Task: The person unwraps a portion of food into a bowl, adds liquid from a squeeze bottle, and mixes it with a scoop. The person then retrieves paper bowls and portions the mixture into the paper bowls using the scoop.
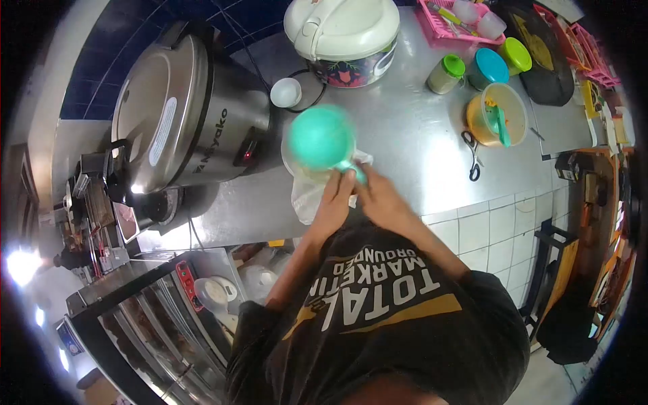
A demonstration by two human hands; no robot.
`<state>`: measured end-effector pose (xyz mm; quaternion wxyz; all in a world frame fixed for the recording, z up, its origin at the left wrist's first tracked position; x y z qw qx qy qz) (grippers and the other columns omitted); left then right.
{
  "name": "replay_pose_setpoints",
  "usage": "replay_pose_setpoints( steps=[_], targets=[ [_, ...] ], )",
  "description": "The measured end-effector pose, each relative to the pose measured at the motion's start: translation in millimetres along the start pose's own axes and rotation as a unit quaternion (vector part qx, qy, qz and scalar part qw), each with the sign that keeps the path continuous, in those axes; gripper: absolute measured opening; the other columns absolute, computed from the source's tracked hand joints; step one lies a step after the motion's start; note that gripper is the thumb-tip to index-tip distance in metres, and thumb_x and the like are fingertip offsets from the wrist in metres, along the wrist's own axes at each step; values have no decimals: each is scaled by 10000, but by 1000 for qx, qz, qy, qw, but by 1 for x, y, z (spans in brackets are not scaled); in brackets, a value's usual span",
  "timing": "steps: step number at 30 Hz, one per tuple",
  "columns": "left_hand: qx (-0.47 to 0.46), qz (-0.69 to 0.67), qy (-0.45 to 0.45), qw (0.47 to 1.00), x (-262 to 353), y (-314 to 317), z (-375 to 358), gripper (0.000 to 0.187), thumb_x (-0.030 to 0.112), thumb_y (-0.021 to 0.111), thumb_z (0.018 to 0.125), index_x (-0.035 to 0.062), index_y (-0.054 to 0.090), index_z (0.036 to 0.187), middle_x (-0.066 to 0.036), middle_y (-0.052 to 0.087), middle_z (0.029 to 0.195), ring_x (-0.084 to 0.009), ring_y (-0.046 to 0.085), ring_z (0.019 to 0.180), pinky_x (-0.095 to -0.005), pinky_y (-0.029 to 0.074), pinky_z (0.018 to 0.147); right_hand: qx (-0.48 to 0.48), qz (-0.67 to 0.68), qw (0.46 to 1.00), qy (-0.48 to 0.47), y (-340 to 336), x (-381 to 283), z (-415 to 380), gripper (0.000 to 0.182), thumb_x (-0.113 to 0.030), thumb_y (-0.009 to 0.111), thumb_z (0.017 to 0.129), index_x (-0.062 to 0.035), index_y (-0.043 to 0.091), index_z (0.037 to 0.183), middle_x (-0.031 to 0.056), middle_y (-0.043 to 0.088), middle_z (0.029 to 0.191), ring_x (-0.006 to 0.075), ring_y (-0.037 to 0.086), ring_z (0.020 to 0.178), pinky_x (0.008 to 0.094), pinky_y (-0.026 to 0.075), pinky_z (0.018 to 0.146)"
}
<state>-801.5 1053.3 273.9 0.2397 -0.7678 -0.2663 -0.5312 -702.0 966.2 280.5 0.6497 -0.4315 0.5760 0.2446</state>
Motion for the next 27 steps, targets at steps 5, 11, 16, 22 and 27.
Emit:
replay_pose_setpoints(
  steps=[5, 11, 16, 22, 27],
  targets=[
    [80, 208, 15, 975, 22, -91, 21, 173, 120, 518, 972, -2, 523, 1095, -152, 636, 710, -330, 642, 655, -446, 450, 570, -20, -144, 989, -1, 2, -2, 14, 257, -182, 487, 975, 39, 502, 1104, 289, 635, 779, 473, 623, 732, 524, 489, 643],
    [-72, 769, 152, 617, 52, -61, 30, 384, 110, 592, 853, -42, 542, 1202, -150, 666, 704, -271, 697, 633, -348, 559, 531, 52, -212, 976, 23, 9, 41, 63, 285, -169, 486, 969, 46, 500, 1156, 266, 617, 670, 461, 619, 641, 530, 499, 593],
    [-91, 798, 145, 578, 35, -38, 57, 465, 83, 596, 804, -95, 530, 1229, -163, 672, 706, -235, 705, 617, -324, 571, 532, 32, -193, 979, 62, 24, 54, 69, 365, -206, 494, 959, 48, 480, 1222, 276, 633, 690, 458, 644, 655, 544, 519, 617],
    [-82, 771, 91, 625, 6, -30, 88, 374, 98, 621, 810, -100, 571, 1123, -181, 698, 792, -269, 726, 729, -344, 594, 617, 36, -173, 982, 64, 26, 54, 71, 431, -196, 507, 944, 86, 492, 1269, 278, 625, 669, 460, 645, 642, 551, 517, 607],
    [-89, 665, 1, 742, 15, -90, 107, 222, 143, 566, 877, -24, 596, 1020, -246, 675, 834, -397, 696, 829, -483, 569, 727, 64, -224, 972, 27, 25, 56, 73, 389, -149, 526, 926, 45, 527, 1263, 259, 600, 614, 434, 621, 554, 522, 509, 549]
  ],
)
Point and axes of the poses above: each hand's wrist, its own z-axis towards the middle knuckle, its own y-axis out of the palm, x = y × z, the point moved 4 cm from there along z, towards the middle knuckle
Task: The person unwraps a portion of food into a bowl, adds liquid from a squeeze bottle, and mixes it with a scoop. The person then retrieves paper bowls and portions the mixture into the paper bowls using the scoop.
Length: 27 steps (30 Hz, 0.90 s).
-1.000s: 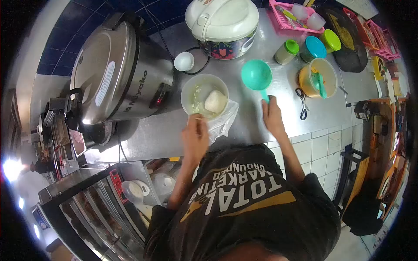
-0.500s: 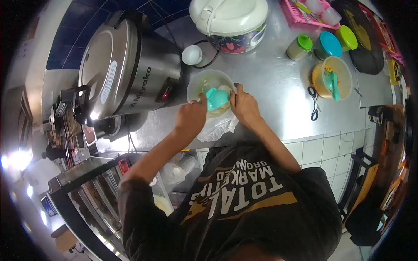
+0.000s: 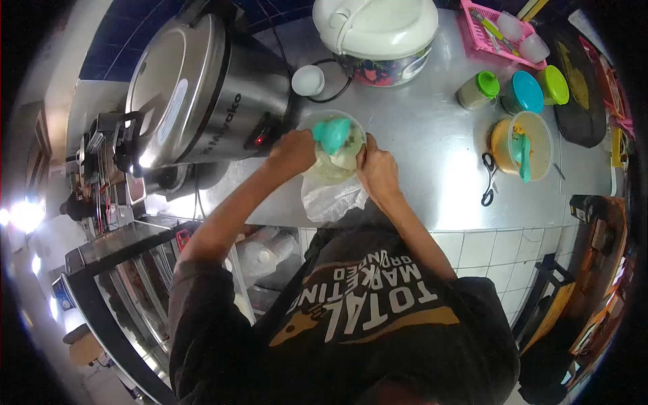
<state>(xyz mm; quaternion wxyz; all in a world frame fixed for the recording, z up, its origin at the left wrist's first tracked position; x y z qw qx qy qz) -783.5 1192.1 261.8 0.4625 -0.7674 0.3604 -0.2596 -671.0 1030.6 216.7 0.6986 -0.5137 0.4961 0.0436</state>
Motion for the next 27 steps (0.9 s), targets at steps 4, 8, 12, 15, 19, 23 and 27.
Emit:
replay_pose_setpoints(
  steps=[4, 8, 12, 15, 19, 23, 27],
  targets=[
    [27, 39, -40, 998, 21, -49, -39, 201, 160, 568, 888, -4, 624, 989, -257, 669, 866, -408, 686, 852, -486, 563, 745, 0, 30, 1000, 1, -3, 0, 3, 385, -128, 538, 899, 42, 532, 1244, 264, 608, 636, 446, 632, 596, 520, 517, 566],
    [-22, 55, 56, 997, 32, -18, -39, 152, 112, 575, 862, -4, 626, 947, -242, 675, 860, -391, 694, 824, -479, 568, 731, -17, 28, 999, -13, -6, -7, 8, 402, -92, 543, 886, 32, 515, 1268, 273, 608, 654, 455, 633, 620, 510, 519, 573],
    [2, 60, 19, 998, 36, -8, -32, 134, 62, 608, 812, -4, 662, 916, -169, 693, 890, -316, 714, 866, -413, 590, 712, -37, 34, 999, -2, -5, -10, 12, 379, -66, 549, 873, 24, 523, 1239, 279, 606, 665, 461, 630, 630, 509, 514, 573],
    [11, 87, 21, 996, 55, -6, -31, 142, 69, 605, 825, -10, 651, 933, -157, 706, 880, -303, 722, 834, -395, 594, 694, -33, 36, 999, -12, -2, -9, 13, 331, -73, 551, 866, 25, 540, 1182, 281, 609, 669, 461, 631, 639, 511, 514, 576],
    [72, 59, -11, 996, 31, 34, -10, 126, 81, 589, 839, -14, 638, 905, -192, 715, 866, -326, 724, 731, -411, 594, 640, -42, 9, 999, -11, -6, -10, 12, 299, -87, 543, 863, 32, 550, 1137, 287, 612, 677, 460, 631, 640, 521, 518, 604],
    [97, -29, 19, 995, 12, 20, -11, 189, 198, 582, 892, 24, 647, 927, -216, 678, 829, -375, 686, 804, -479, 555, 702, 4, -54, 997, -61, 5, 8, 15, 368, -120, 549, 879, 62, 537, 1199, 241, 626, 633, 397, 660, 606, 476, 537, 585],
    [159, -45, -64, 984, 10, -48, -66, 235, 246, 586, 911, 27, 608, 993, -238, 661, 791, -426, 667, 780, -500, 544, 663, -44, 292, 945, 140, -29, 67, 44, 515, -355, 512, 949, 87, 505, 1213, 215, 661, 726, 357, 676, 669, 429, 557, 656]
  ],
)
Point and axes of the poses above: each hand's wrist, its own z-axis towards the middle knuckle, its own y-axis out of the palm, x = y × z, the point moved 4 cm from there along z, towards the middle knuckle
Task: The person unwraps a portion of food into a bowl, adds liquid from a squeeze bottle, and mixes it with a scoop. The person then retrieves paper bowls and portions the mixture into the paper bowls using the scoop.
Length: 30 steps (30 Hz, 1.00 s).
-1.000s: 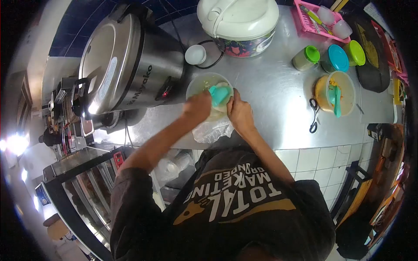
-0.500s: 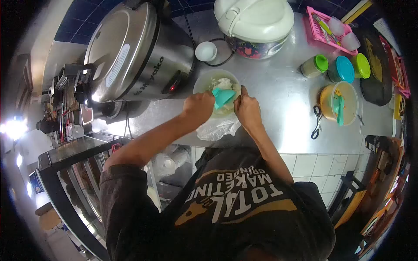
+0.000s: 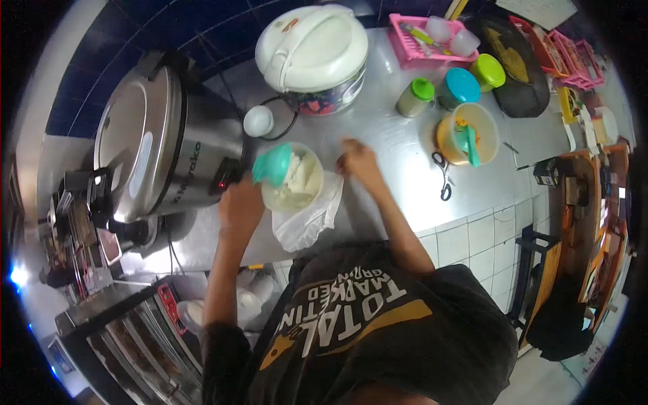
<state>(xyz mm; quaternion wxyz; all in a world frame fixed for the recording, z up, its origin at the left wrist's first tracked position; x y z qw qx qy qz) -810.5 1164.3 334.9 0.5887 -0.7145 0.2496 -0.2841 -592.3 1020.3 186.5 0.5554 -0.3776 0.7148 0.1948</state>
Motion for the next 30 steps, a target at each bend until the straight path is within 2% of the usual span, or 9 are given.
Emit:
replay_pose_setpoints(
  steps=[2, 4, 8, 11, 14, 16, 18, 20, 30],
  targets=[
    [20, -21, -12, 1000, -1, -22, -11, 245, 240, 584, 912, 27, 601, 1031, -249, 660, 794, -441, 659, 778, -519, 534, 668, 93, 408, 908, 33, -60, 32, 40, 674, -472, 499, 951, 60, 370, 1343, 201, 651, 946, 325, 675, 888, 408, 564, 789],
    [13, -68, -71, 995, -3, -31, -27, 262, 223, 577, 914, 35, 602, 1095, -273, 653, 802, -476, 633, 776, -561, 498, 672, 92, 767, 623, 124, -105, 15, 58, 620, -418, 497, 959, 54, 369, 1338, 250, 481, 1286, 394, 570, 1105, 488, 521, 963],
    [49, -126, -83, 987, -7, -17, -46, 280, 208, 569, 917, 43, 594, 1142, -285, 648, 805, -489, 622, 768, -581, 471, 680, 126, 812, 568, 47, -155, 55, 135, 559, -430, 543, 917, -11, 473, 1280, 191, 477, 1338, 408, 532, 1182, 543, 485, 1021],
    [66, -139, -91, 984, -16, -4, -62, 268, 205, 565, 923, 44, 586, 1136, -280, 639, 766, -494, 613, 746, -585, 464, 672, 108, 808, 577, 52, -145, 43, 144, 507, -372, 550, 937, 1, 493, 1275, 192, 543, 1272, 372, 575, 1139, 493, 508, 1005],
    [100, -177, -101, 974, -31, 4, -76, 251, 201, 564, 927, 50, 585, 1126, -268, 631, 733, -481, 616, 711, -570, 468, 637, 112, 707, 697, 48, -103, -24, 72, 467, -343, 590, 935, 8, 543, 1240, 156, 612, 1179, 304, 620, 1078, 429, 534, 965],
    [115, -198, -115, 967, -35, 4, -81, 244, 199, 562, 929, 50, 584, 1121, -263, 628, 721, -475, 616, 693, -559, 470, 619, 75, 431, 898, -54, -64, -45, 32, 520, -280, 726, 864, 9, 536, 1252, 120, 632, 1153, 233, 637, 1041, 369, 532, 932],
    [128, -216, -119, 961, -38, 6, -82, 236, 197, 559, 932, 51, 583, 1116, -258, 624, 708, -469, 616, 674, -549, 473, 601, 38, 197, 967, -155, -19, -75, -5, 631, -183, 812, 788, -8, 487, 1300, 102, 626, 1170, 194, 631, 1038, 354, 522, 916],
    [152, -229, -112, 955, -40, 8, -82, 232, 195, 553, 936, 46, 579, 1112, -253, 622, 700, -461, 615, 653, -534, 472, 580, -16, 127, 956, -266, 19, -103, -32, 665, -84, 833, 745, -3, 474, 1299, 138, 607, 1207, 203, 613, 1083, 351, 495, 955],
    [146, -265, -107, 947, -34, 16, -81, 231, 197, 546, 935, 50, 581, 1110, -249, 638, 740, -467, 623, 701, -550, 476, 623, -65, -45, 943, -322, 47, -119, -40, 711, -138, 849, 717, 8, 461, 1295, 138, 622, 1172, 209, 633, 1058, 345, 516, 919]
  ],
)
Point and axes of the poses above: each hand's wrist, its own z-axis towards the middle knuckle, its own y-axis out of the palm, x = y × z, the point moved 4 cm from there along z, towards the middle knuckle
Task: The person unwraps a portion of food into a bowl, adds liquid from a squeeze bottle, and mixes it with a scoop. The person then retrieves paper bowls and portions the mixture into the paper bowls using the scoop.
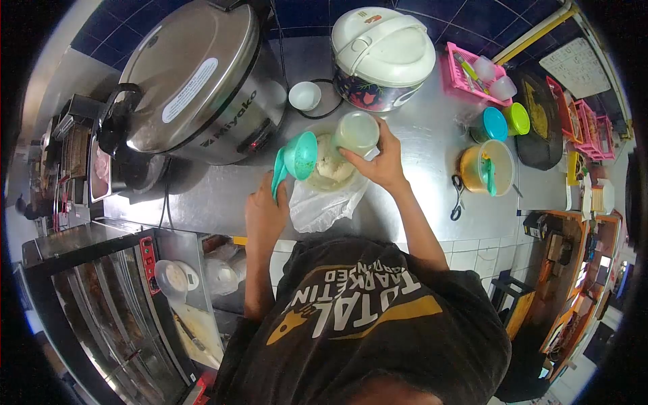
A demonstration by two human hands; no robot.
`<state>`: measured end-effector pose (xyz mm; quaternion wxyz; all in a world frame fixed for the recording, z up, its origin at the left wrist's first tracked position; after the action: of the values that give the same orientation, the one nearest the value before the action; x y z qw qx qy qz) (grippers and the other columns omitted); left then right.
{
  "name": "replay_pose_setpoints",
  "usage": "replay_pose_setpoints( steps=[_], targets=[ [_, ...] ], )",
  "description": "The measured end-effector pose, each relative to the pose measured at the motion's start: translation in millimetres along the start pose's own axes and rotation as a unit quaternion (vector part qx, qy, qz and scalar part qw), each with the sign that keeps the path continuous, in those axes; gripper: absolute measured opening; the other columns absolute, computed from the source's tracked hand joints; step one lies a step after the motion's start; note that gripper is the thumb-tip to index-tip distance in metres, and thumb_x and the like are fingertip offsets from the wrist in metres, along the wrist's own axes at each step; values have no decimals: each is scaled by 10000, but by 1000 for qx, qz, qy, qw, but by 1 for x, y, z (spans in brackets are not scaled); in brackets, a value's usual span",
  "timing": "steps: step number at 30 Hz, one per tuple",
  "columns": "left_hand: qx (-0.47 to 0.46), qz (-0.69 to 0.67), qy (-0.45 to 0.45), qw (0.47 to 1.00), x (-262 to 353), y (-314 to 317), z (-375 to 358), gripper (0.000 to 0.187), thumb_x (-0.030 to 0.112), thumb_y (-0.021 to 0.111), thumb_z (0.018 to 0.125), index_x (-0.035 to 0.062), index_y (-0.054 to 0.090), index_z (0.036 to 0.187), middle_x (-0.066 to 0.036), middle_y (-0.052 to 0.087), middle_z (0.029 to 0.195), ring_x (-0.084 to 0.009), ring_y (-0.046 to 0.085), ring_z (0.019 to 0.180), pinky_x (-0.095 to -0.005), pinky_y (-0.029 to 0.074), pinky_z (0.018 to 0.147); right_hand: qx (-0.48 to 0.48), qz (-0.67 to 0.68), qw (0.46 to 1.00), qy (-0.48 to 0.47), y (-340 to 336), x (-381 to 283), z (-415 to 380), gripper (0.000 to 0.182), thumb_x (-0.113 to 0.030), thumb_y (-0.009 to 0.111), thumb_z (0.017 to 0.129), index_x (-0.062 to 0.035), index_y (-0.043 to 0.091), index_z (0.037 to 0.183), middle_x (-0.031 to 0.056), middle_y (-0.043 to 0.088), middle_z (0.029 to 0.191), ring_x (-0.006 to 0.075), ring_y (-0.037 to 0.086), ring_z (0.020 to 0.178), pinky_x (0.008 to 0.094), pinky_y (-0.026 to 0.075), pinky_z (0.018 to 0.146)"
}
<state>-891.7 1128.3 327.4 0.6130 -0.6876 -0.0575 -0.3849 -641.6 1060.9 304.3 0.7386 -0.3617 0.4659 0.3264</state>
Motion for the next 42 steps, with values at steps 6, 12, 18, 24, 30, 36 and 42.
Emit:
replay_pose_setpoints(
  steps=[6, 12, 18, 24, 30, 36, 42],
  targets=[
    [-1, -12, -4, 1000, -4, 0, 3, 247, 197, 549, 933, 62, 584, 1136, -249, 640, 738, -463, 628, 705, -546, 478, 629, -9, -22, 1000, -12, 8, -4, 0, 699, -222, 847, 711, 11, 504, 1274, 178, 655, 1113, 277, 662, 1032, 381, 528, 873],
    [4, 2, -3, 1000, -1, -3, 5, 208, 199, 557, 930, 48, 582, 1072, -247, 638, 721, -460, 627, 691, -551, 473, 622, 38, -8, 998, -51, 31, 20, 7, 733, -237, 857, 702, 0, 496, 1294, 181, 643, 1138, 274, 660, 1035, 361, 536, 869],
    [-12, 25, 14, 1000, -1, -1, 8, 227, 190, 554, 934, 24, 553, 1089, -268, 640, 758, -468, 624, 708, -535, 482, 617, 233, 97, 964, 80, -18, 61, -12, 627, -276, 786, 821, 43, 487, 1270, 158, 634, 1152, 287, 669, 976, 365, 557, 841],
    [-61, 215, 99, 970, 15, 42, 38, 249, 98, 561, 868, -32, 564, 1080, -223, 656, 845, -389, 681, 705, -452, 557, 614, 293, 605, 590, 447, -36, 150, -32, 751, -470, 644, 905, 68, 365, 1349, 252, 486, 1291, 364, 577, 1126, 475, 542, 961],
    [-79, 345, 162, 921, 18, 93, 67, 333, 62, 584, 820, -51, 582, 1133, -172, 689, 917, -288, 717, 705, -360, 586, 597, 285, 699, 470, 458, -46, 168, -48, 603, -450, 460, 991, 16, 378, 1364, 229, 515, 1253, 373, 600, 1066, 502, 574, 885],
    [-148, 355, 186, 904, 21, 104, 83, 298, 81, 587, 833, -80, 601, 1084, -199, 701, 856, -317, 724, 751, -381, 590, 622, 3, -150, 950, 272, 10, 66, -65, 486, -309, 498, 971, 16, 449, 1329, 232, 655, 758, 429, 648, 700, 470, 528, 606],
    [-347, 219, 218, 886, 5, 109, 94, 214, 76, 589, 831, -32, 634, 1010, -221, 689, 848, -390, 698, 832, -462, 573, 714, 35, -174, 964, 199, 24, 64, -61, 387, -149, 509, 938, 14, 498, 1289, 291, 633, 747, 477, 624, 691, 541, 498, 650]
  ],
)
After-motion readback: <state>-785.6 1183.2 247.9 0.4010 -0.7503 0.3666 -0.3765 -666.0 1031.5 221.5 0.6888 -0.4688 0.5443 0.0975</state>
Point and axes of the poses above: each hand's wrist, its own z-axis towards the middle knuckle, its own y-axis out of the palm, x = y × z, the point moved 4 cm from there along z, towards the middle knuckle
